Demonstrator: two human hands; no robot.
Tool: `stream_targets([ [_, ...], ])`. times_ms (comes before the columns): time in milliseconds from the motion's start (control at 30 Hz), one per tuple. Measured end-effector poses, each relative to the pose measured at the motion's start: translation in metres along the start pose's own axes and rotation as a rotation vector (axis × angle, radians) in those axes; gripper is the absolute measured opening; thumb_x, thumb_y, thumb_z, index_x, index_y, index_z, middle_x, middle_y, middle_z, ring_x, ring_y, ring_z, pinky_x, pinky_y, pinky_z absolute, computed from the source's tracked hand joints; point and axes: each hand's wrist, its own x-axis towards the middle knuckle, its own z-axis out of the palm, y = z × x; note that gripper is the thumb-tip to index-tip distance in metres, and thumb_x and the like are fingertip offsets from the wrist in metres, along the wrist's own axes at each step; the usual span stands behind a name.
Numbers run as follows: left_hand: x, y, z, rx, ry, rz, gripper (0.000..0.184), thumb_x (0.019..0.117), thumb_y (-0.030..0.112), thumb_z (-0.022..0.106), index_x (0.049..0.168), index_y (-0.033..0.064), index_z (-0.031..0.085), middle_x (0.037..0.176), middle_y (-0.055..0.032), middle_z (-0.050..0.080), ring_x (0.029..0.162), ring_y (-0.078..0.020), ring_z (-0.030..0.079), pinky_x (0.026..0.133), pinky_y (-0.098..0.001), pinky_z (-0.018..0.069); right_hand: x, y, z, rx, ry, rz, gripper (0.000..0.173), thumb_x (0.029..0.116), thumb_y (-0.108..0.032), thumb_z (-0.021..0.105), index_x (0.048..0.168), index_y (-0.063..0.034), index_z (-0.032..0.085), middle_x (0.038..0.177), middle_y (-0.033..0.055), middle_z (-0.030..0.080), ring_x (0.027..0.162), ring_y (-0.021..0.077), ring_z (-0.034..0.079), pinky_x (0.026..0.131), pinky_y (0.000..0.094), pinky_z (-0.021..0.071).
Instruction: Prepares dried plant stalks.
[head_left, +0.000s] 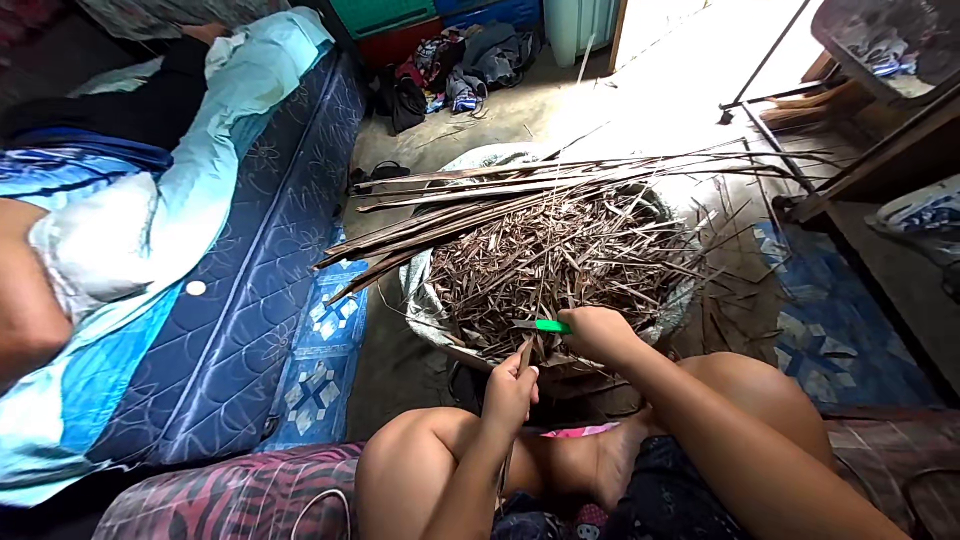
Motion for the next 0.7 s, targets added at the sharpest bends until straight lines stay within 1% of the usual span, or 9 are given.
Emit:
stream_targets([
  [133, -0.003, 0.000, -0.001, -0.042, -0.003, -0.008, 0.040, 0.1035, 0.004, 0.051, 0.143, -0.0028, 0.053, 0.054, 0.0020, 0.049, 0.039, -0.0049, 0.041, 0.038, -0.0201, 0.0357, -0.005, -0.006, 0.004, 0.001, 0.039, 0.004, 0.025, 0.1042, -0.019, 0.051, 0.119, -0.0043, 0.065, 0.116, 0.0205, 0.070, 0.115, 0.0395, 0.066, 0.089, 0.0608, 0.0507],
  [167, -0.003, 0.001, -0.001, -0.079, -0.010, -0.020, 0.038, 0.1041, 0.004, 0.050, 0.141, -0.0034, 0.053, 0.054, 0.0015, 0.048, 0.038, -0.0048, 0.041, 0.037, -0.0198, 0.0352, -0.006, -0.007, 0.005, 0.006, 0.044, 0.010, 0.025, 0.1043, -0.018, 0.051, 0.120, -0.0043, 0.064, 0.117, 0.0205, 0.070, 0.115, 0.0393, 0.066, 0.090, 0.0609, 0.0507],
  [200, -0.004, 0.002, -0.002, -0.142, -0.023, -0.034, 0.033, 0.1043, 0.003, 0.049, 0.136, -0.0039, 0.055, 0.054, 0.0010, 0.049, 0.038, -0.0043, 0.040, 0.036, -0.0190, 0.0347, -0.007, -0.008, 0.005, 0.012, 0.049, 0.014, 0.025, 0.1042, -0.018, 0.051, 0.121, -0.0042, 0.064, 0.117, 0.0207, 0.070, 0.115, 0.0396, 0.066, 0.090, 0.0611, 0.0508],
  [233, -0.004, 0.003, -0.003, -0.222, -0.050, -0.061, 0.023, 0.1049, 0.002, 0.046, 0.126, -0.0027, 0.054, 0.054, 0.0008, 0.048, 0.037, -0.0034, 0.039, 0.035, -0.0178, 0.0342, -0.007, -0.008, 0.006, 0.015, 0.057, 0.012, 0.026, 0.1042, -0.019, 0.051, 0.121, -0.0044, 0.064, 0.117, 0.0208, 0.070, 0.115, 0.0397, 0.066, 0.090, 0.0611, 0.0509],
  [267, -0.004, 0.005, -0.006, -0.310, -0.085, -0.096, 0.021, 0.1055, 0.002, 0.043, 0.124, -0.0017, 0.052, 0.055, 0.0008, 0.046, 0.036, -0.0028, 0.037, 0.034, -0.0170, 0.0331, -0.007, -0.008, 0.006, 0.015, 0.062, 0.009, 0.026, 0.1043, -0.020, 0.051, 0.120, -0.0045, 0.064, 0.116, 0.0206, 0.070, 0.115, 0.0394, 0.066, 0.090, 0.0607, 0.0509],
  [367, -0.005, 0.007, -0.017, -0.556, -0.221, -0.185, 0.040, 0.1050, 0.005, 0.037, 0.144, 0.0062, 0.045, 0.055, 0.0045, 0.039, 0.036, -0.0008, 0.032, 0.033, -0.0155, 0.0299, -0.011, -0.010, 0.006, 0.024, 0.078, 0.010, 0.026, 0.1037, -0.021, 0.052, 0.119, -0.0044, 0.065, 0.116, 0.0194, 0.070, 0.114, 0.0379, 0.067, 0.090, 0.0593, 0.0513],
  [400, -0.004, 0.007, -0.019, -0.616, -0.267, -0.199, 0.043, 0.1047, 0.006, 0.035, 0.147, 0.0086, 0.043, 0.055, 0.0057, 0.037, 0.036, -0.0002, 0.032, 0.033, -0.0152, 0.0295, -0.012, -0.010, 0.006, 0.035, 0.079, 0.018, 0.026, 0.1038, -0.021, 0.052, 0.120, -0.0042, 0.065, 0.116, 0.0195, 0.070, 0.114, 0.0381, 0.067, 0.090, 0.0595, 0.0513],
  [567, -0.003, 0.004, -0.023, -0.827, -0.406, -0.242, 0.046, 0.1044, 0.008, 0.031, 0.148, 0.0102, 0.045, 0.053, 0.0072, 0.039, 0.035, 0.0011, 0.034, 0.033, -0.0134, 0.0309, -0.012, -0.007, 0.002, 0.093, 0.100, 0.103, 0.029, 0.1053, -0.021, 0.049, 0.125, -0.0046, 0.063, 0.120, 0.0199, 0.069, 0.118, 0.0381, 0.066, 0.093, 0.0590, 0.0512],
  [700, -0.003, 0.003, -0.020, -0.789, -0.436, -0.253, 0.046, 0.1042, 0.008, 0.031, 0.147, 0.0112, 0.045, 0.054, 0.0079, 0.039, 0.036, 0.0014, 0.033, 0.034, -0.0131, 0.0303, -0.007, 0.003, -0.004, 0.125, 0.109, 0.168, 0.030, 0.1056, -0.024, 0.049, 0.122, -0.0041, 0.064, 0.121, 0.0201, 0.069, 0.119, 0.0381, 0.065, 0.093, 0.0607, 0.0505],
])
